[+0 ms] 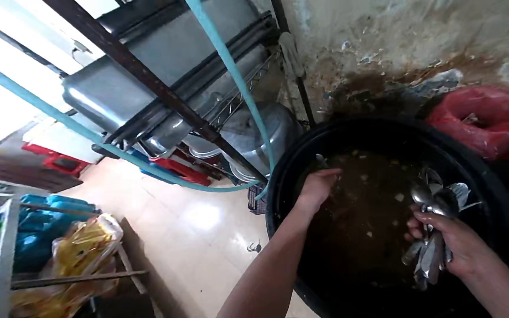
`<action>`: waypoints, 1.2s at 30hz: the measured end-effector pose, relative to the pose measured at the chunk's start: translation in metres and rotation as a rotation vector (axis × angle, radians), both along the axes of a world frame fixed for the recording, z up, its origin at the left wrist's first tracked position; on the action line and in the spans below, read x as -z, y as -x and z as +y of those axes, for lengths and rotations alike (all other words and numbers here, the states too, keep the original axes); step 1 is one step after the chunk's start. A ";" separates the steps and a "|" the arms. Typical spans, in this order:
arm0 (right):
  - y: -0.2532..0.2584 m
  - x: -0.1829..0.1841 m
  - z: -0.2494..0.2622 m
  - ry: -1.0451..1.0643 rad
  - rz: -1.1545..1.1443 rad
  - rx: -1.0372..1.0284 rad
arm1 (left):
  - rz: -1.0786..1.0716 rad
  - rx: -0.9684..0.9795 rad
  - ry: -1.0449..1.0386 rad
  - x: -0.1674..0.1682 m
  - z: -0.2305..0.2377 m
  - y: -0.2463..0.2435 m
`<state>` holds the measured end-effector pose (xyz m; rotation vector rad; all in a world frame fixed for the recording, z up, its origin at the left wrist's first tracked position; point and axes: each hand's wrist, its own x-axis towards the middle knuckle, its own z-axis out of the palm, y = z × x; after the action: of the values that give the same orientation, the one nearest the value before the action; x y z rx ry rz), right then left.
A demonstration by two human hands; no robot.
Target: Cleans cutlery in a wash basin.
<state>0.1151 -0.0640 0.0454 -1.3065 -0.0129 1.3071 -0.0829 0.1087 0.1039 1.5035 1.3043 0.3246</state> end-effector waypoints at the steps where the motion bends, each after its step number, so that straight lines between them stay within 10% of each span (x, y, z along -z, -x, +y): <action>1: 0.001 -0.001 0.001 0.013 0.028 0.019 | -0.125 -0.104 0.053 0.006 0.004 0.001; 7: 0.013 0.010 0.001 -0.013 0.104 -0.014 | -0.706 -0.403 0.467 0.024 -0.021 -0.010; 19: 0.028 0.010 -0.009 -0.110 -0.388 -0.218 | -0.461 -0.149 0.562 0.040 -0.101 -0.054; 24: 0.006 0.000 -0.010 -0.134 -0.475 -0.157 | -0.220 0.151 0.371 0.029 -0.074 -0.054; 30: -0.054 -0.001 -0.034 -0.267 -0.540 -0.104 | 0.660 0.161 -0.183 0.073 0.022 -0.022; 36: -0.064 0.013 -0.049 -0.403 -0.291 -0.016 | 0.734 0.181 -0.147 0.119 0.010 -0.017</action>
<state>0.1788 -0.1133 0.0327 -1.1347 -0.4672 1.0492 -0.0662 0.1183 -0.0150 1.9449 1.7087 -0.2899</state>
